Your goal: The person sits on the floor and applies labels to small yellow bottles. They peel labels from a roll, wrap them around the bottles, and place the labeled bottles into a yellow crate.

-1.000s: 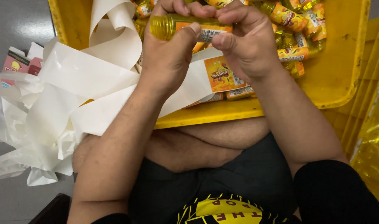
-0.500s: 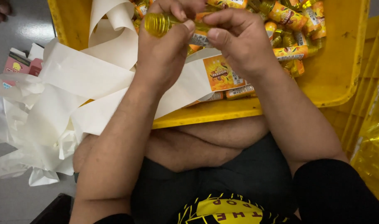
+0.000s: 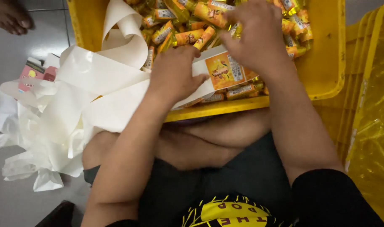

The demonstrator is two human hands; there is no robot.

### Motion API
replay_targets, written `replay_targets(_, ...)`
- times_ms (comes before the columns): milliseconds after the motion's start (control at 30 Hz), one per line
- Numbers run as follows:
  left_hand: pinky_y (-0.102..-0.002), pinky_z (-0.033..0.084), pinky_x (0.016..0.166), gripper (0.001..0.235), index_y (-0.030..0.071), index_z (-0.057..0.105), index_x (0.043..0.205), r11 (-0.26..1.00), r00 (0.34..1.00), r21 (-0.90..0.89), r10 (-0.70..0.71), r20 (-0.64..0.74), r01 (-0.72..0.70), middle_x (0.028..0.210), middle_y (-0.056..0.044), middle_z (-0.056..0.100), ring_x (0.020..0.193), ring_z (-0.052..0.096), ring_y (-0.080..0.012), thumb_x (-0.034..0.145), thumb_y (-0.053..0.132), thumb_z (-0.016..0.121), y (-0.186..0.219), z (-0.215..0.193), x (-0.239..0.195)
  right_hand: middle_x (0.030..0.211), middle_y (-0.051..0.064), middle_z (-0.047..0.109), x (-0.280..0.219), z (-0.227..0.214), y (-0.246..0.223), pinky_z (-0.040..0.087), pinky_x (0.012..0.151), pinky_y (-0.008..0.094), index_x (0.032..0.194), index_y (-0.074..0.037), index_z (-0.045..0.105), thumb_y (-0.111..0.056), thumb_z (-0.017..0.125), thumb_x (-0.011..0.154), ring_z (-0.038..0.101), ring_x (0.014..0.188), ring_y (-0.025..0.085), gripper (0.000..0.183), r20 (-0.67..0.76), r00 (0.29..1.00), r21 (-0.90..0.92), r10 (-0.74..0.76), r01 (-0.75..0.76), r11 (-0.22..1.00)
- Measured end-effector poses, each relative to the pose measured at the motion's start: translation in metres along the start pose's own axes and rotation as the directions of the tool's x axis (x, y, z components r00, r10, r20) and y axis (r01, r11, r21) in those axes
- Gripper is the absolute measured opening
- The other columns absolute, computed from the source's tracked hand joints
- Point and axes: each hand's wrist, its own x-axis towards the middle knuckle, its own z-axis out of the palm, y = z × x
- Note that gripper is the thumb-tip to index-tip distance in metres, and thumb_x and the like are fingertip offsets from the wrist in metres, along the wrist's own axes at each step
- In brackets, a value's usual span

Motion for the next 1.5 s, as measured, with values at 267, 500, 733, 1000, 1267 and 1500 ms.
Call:
replay_targets(267,-0.056,0.029,0.102,0.058,0.013,0.069,0.127,0.969,0.988,0.218,0.133,-0.072,-0.115,0.109,-0.007,0.072,0.111,0.056,-0.0305,0.081,0.048,0.078,0.014,0.007,-0.005,0.101,0.002,0.078,-0.027,-0.014,-0.015,0.026,0.101,0.055,0.097,-0.013,0.08,-0.011,0.06,0.085,0.059,0.1,0.031,0.024,0.468,0.874,-0.13,0.126,-0.073,0.989)
replay_targets(500,-0.058,0.027,0.113,0.025,0.018,0.071,0.11,0.998,0.992,-0.007,0.059,0.114,-0.059,0.108,-0.006,0.075,0.122,0.062,-0.0309,0.094,0.037,0.069,0.054,-0.059,-0.022,0.093,-0.003,0.071,-0.025,-0.04,-0.025,0.019,0.113,0.049,0.092,-0.018,0.072,-0.008,0.051,0.097,0.06,0.124,0.023,0.023,0.261,0.958,0.249,0.123,-0.19,0.95)
replay_targets(733,-0.051,0.032,0.116,0.025,0.015,0.073,0.113,0.955,0.994,-0.29,-0.082,-0.073,0.058,0.093,-0.009,0.078,0.101,0.073,-0.0338,0.093,0.029,0.076,0.017,-0.028,-0.031,0.116,0.002,0.061,-0.037,-0.025,-0.062,0.03,0.101,0.045,0.111,-0.017,0.07,-0.032,0.08,0.092,0.059,0.118,0.024,0.026,-0.105,0.981,0.146,0.165,-0.15,0.978)
replay_targets(1000,-0.054,0.024,0.123,0.025,0.013,0.067,0.12,0.872,0.998,-0.486,0.03,-0.06,-0.055,0.102,-0.008,0.081,0.109,0.074,-0.0306,0.097,0.021,0.07,0.014,-0.03,-0.039,0.118,0.001,0.07,-0.048,-0.004,-0.086,0.038,0.098,0.042,0.114,-0.015,0.075,-0.033,0.085,0.087,0.066,0.117,0.023,0.034,-0.066,0.979,0.039,0.191,-0.188,0.981)
replay_targets(1267,-0.062,0.01,0.125,0.052,0.005,0.044,0.147,0.836,0.993,-0.542,0.119,0.023,-0.088,0.122,-0.015,0.076,0.132,0.06,-0.0396,0.097,-0.002,0.056,0.022,-0.044,-0.043,0.121,0.013,0.07,-0.049,0.003,-0.088,0.049,0.089,0.045,0.125,-0.003,0.071,-0.039,0.073,0.097,0.068,0.113,0.032,0.046,-0.104,0.994,-0.094,0.03,-0.04,0.995)
replay_targets(1500,-0.063,0.011,0.124,0.064,0.009,0.039,0.152,0.863,0.985,-0.495,0.157,0.076,-0.099,0.109,-0.011,0.079,0.12,0.069,-0.0383,0.093,-0.007,0.057,0.024,-0.042,-0.039,0.117,0.004,0.069,-0.049,0.01,-0.087,0.051,0.088,0.039,0.12,-0.012,0.072,-0.036,0.059,0.106,0.067,0.111,0.024,0.031,-0.079,0.994,-0.329,-0.074,0.044,0.943)
